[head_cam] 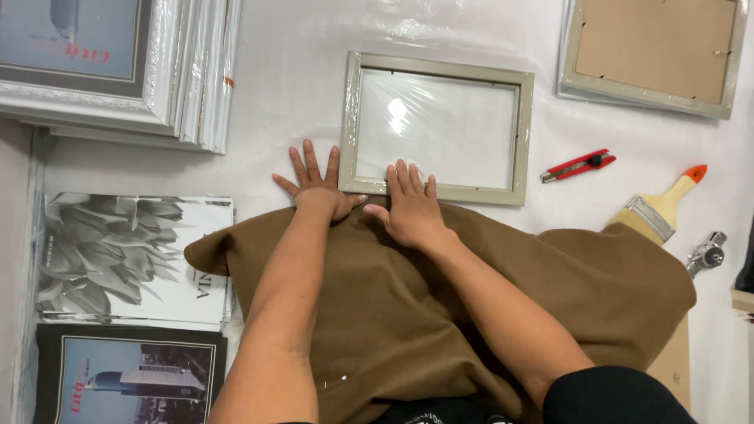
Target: Cleaning a picture frame with a brush and assembling it with a picture and backing.
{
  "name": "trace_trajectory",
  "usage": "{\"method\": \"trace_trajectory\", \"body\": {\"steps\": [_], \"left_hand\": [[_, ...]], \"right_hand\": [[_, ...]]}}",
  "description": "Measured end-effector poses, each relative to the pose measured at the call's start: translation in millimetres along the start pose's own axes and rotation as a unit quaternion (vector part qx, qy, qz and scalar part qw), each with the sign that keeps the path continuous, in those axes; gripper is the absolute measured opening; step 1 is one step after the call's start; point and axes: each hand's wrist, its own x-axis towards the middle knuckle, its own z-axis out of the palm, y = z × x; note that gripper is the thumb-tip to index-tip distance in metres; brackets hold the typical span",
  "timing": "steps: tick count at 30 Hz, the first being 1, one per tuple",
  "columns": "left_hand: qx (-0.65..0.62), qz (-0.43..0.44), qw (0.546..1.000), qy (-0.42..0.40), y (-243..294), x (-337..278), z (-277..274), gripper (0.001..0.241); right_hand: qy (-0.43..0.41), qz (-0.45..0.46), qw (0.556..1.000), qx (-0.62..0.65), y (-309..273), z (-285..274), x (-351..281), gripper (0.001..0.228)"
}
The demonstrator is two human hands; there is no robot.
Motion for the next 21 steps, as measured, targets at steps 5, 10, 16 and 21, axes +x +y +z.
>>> {"method": "trace_trajectory", "body": {"steps": [5, 10, 16, 21], "left_hand": [[0.001, -0.005, 1.0, -0.011, 1.5, -1.4, -4.6, 0.105], [-0.004, -0.005, 1.0, -0.023, 1.7, -3.7, -11.9, 0.106], [-0.01, -0.001, 1.0, -0.018, 1.3, -1.3, -6.7, 0.106], [0.003, 0.0, 1.0, 0.001, 0.6, -4.4, -6.1, 0.106]], "right_hand": [[0.009, 0.015, 1.0, -0.002, 11.8, -24.2, 71.1, 0.09], [0.044, 0.036, 0.998, 0.015, 19.4, -51.6, 145.4, 0.093], [0.036, 0.028, 0.999, 0.004, 5.7, -40.3, 106.0, 0.095], [-0.002, -0.024, 1.0, -0.016, -12.4, -6.9, 24.7, 0.094]]}}
